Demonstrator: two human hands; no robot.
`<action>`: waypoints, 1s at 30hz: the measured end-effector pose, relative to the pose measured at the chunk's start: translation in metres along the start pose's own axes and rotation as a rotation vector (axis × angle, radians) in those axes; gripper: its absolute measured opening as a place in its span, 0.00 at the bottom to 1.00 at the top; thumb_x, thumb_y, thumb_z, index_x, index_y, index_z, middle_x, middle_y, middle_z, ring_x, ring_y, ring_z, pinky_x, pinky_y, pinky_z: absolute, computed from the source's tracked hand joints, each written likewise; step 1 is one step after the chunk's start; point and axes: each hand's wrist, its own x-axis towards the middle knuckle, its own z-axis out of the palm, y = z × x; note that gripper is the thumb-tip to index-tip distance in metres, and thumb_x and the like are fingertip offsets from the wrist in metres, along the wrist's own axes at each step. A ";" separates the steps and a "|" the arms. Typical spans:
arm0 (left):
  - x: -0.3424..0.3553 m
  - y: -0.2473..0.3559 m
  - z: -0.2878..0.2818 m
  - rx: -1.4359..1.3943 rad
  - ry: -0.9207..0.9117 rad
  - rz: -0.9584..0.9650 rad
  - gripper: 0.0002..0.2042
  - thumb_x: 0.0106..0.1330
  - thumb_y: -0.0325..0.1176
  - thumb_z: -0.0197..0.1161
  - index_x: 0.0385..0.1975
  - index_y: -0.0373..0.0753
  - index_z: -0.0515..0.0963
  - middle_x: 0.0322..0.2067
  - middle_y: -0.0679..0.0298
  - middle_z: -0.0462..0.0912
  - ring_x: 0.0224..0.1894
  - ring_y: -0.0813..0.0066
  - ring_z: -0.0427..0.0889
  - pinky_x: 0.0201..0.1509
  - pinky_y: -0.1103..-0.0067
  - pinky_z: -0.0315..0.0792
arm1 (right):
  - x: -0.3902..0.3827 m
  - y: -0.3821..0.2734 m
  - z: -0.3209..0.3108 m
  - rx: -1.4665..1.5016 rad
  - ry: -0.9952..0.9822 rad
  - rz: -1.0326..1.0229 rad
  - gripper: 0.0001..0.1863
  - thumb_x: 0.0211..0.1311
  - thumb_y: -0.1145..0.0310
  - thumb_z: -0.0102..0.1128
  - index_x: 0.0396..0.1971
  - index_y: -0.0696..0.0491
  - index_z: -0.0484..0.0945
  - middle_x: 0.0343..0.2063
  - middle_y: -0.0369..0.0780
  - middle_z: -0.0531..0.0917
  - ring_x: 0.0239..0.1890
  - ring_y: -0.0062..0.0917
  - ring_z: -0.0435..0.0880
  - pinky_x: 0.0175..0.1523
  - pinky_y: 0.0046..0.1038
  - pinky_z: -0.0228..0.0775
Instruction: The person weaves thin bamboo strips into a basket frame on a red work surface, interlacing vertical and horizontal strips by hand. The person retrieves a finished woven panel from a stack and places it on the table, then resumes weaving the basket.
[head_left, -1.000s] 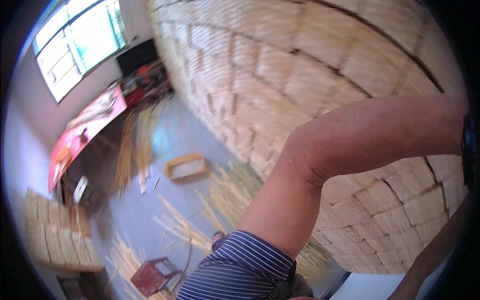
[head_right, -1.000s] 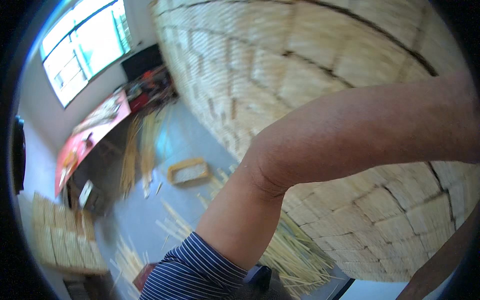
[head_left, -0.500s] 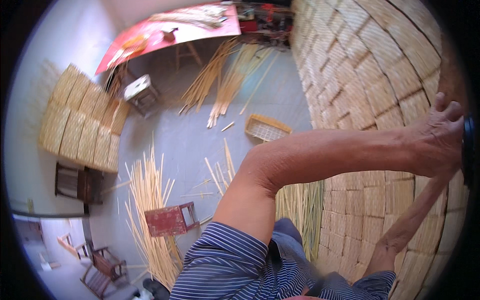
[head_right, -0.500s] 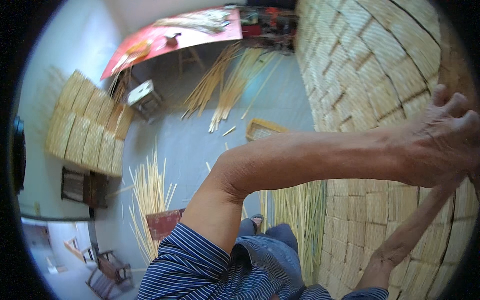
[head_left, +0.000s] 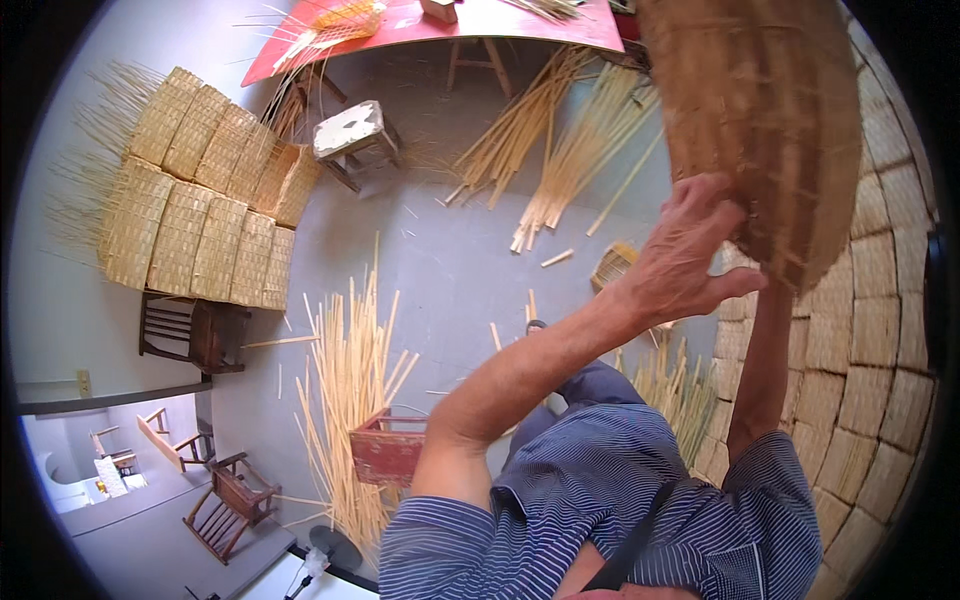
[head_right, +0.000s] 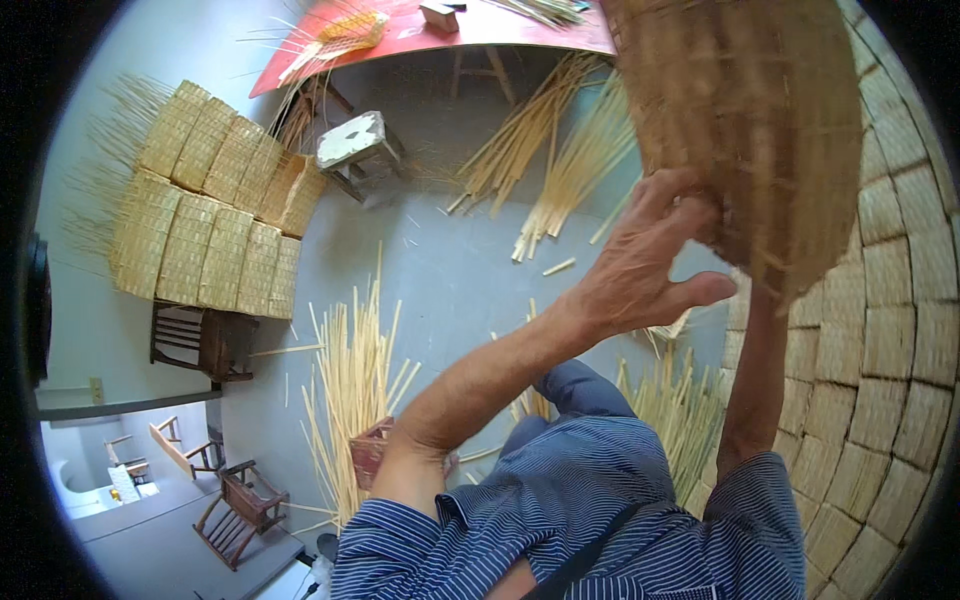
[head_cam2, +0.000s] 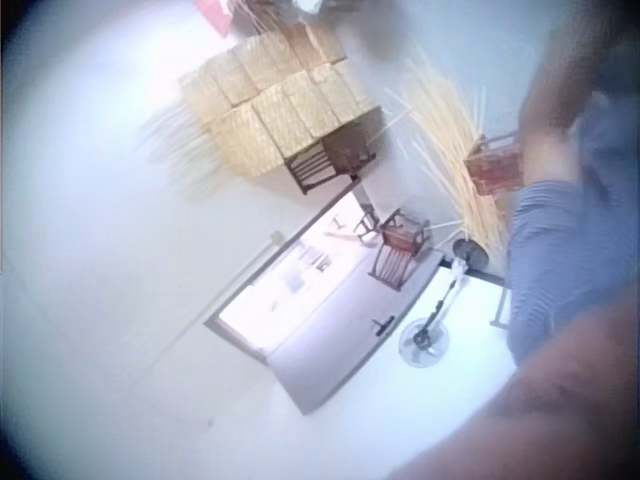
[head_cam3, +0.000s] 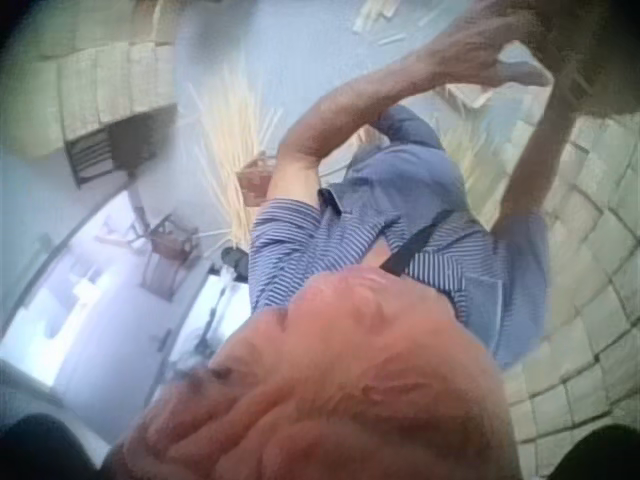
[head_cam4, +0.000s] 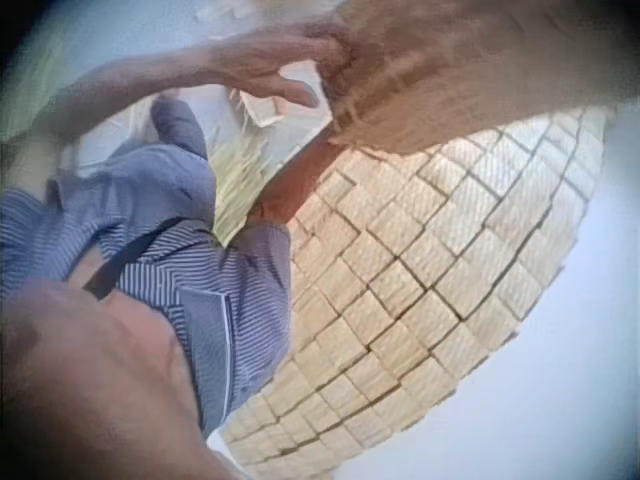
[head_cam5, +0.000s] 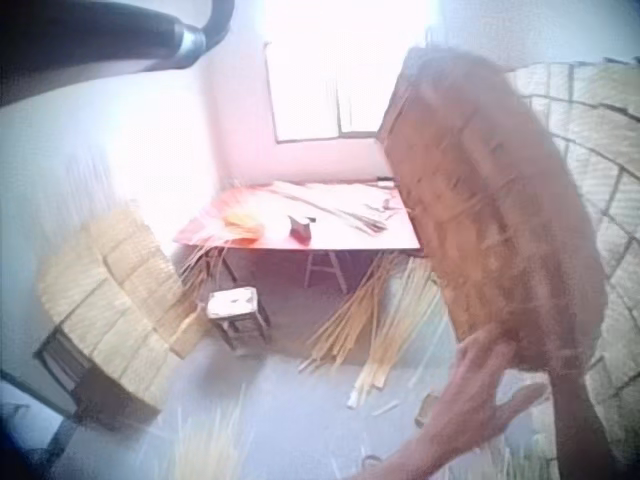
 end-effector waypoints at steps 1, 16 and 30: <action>-0.006 -0.027 -0.022 0.009 -0.005 -0.080 0.31 0.58 0.58 0.68 0.48 0.36 0.73 0.49 0.52 0.70 0.52 0.49 0.70 0.57 0.60 0.67 | 0.017 0.038 0.014 0.031 0.009 0.047 0.29 0.65 0.60 0.56 0.62 0.59 0.67 0.60 0.44 0.73 0.59 0.36 0.74 0.64 0.40 0.69; -0.041 -0.346 -0.336 -0.008 0.164 -1.163 0.33 0.59 0.60 0.65 0.44 0.30 0.75 0.39 0.55 0.75 0.42 0.65 0.77 0.46 0.70 0.72 | 0.131 0.484 0.240 0.082 0.222 0.702 0.17 0.63 0.48 0.47 0.28 0.46 0.71 0.48 0.45 0.82 0.52 0.45 0.78 0.52 0.60 0.70; -0.037 -0.578 -0.460 -0.359 0.089 -1.531 0.39 0.58 0.60 0.65 0.55 0.28 0.71 0.48 0.53 0.76 0.48 0.67 0.75 0.51 0.71 0.72 | 0.222 0.701 0.291 -0.144 0.457 0.860 0.32 0.58 0.42 0.49 0.50 0.53 0.78 0.50 0.43 0.80 0.54 0.46 0.74 0.54 0.60 0.67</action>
